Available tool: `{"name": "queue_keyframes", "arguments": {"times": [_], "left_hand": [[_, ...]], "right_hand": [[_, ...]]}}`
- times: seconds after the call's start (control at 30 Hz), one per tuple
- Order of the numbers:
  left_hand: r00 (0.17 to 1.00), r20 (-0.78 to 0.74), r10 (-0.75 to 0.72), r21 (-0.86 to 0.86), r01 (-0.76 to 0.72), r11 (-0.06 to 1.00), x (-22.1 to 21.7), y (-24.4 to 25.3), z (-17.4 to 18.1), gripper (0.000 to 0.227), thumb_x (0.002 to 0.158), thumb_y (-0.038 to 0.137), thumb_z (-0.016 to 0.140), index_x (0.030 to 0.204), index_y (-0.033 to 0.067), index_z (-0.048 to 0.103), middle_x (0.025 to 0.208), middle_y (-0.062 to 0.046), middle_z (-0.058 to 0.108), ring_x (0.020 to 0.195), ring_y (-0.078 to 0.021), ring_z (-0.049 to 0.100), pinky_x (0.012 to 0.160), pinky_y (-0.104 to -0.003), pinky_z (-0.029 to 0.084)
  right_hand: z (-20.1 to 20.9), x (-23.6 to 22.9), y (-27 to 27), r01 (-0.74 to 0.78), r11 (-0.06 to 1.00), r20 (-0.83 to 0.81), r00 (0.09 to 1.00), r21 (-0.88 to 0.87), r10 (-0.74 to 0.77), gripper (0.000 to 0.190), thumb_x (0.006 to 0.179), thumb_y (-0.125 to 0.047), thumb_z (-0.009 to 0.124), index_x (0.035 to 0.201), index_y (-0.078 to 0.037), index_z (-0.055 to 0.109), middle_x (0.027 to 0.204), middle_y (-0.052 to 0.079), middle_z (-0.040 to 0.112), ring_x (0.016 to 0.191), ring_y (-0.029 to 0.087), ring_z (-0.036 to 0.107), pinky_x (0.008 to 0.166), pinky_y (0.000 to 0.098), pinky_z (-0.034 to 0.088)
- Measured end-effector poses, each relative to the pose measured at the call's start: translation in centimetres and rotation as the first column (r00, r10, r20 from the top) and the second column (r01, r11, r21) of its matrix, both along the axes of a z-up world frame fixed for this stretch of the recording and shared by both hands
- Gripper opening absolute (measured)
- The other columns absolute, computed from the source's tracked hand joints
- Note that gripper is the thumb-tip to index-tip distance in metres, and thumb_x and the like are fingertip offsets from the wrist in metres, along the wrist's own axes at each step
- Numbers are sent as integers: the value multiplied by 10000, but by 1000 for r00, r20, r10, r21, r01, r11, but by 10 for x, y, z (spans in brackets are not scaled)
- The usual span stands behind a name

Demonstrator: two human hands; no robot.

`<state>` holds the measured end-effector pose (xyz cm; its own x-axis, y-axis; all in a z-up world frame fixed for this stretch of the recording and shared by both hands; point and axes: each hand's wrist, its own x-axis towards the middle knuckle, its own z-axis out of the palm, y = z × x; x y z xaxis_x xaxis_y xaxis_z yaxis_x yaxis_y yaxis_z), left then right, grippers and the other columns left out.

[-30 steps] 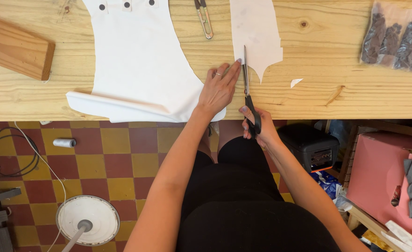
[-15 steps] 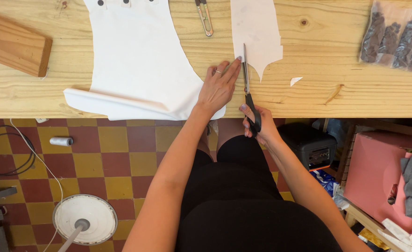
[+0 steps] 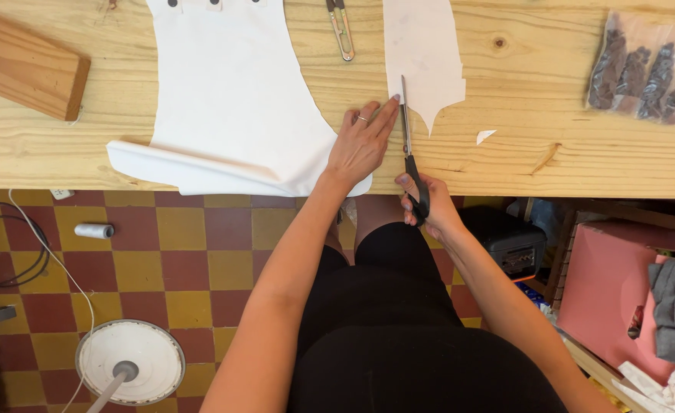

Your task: The person is cutting out pieces of white fabric using a paper pattern as a guide and large scissors on a wooden workbench.

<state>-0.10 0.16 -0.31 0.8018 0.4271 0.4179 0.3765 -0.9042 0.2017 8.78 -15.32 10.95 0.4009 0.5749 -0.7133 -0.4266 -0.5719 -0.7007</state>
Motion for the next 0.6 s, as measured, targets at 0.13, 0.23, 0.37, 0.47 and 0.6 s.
{"name": "queue_keyframes", "arguments": {"times": [0.13,0.23,0.37,0.47,0.6], "left_hand": [[1000,8,3,-2,-3,1000,-1,0,2,477,950,131,583,1424,84,575,1528,-51,488,1295,-273,477,926,-405,429],[999,18,-26,30,26,999,-2,0,3,485,946,101,563,1430,63,561,1513,-70,496,1282,-292,483,910,-406,438],[999,27,-32,63,30,998,-2,0,1,492,951,86,540,1442,48,550,1527,-93,483,1275,-303,492,909,-408,444],[999,36,-31,74,28,997,-2,1,3,498,947,73,526,1444,42,549,1527,-96,484,1267,-304,496,900,-404,446],[996,72,-46,100,38,994,-4,1,10,479,935,36,516,1410,26,576,1524,-116,489,1245,-317,509,881,-401,449]], "right_hand": [[-10,3,-4,-15,1000,-14,1000,-1,15,520,992,-484,722,1001,29,636,499,71,510,345,179,583,304,233,477],[-16,8,-5,-21,1000,-29,999,-17,21,530,990,-521,708,1028,4,639,493,65,487,340,183,570,303,238,468],[-22,14,-3,-43,999,-20,999,-21,42,585,983,-582,691,1066,-5,639,510,62,492,364,188,581,328,247,475],[-27,16,3,-53,998,-16,998,-15,53,610,980,-618,676,1074,-16,639,521,56,500,382,188,588,349,251,483],[-27,21,11,-55,998,-38,998,-26,54,633,966,-660,665,1087,-40,626,532,42,481,396,179,578,369,244,478]]}}
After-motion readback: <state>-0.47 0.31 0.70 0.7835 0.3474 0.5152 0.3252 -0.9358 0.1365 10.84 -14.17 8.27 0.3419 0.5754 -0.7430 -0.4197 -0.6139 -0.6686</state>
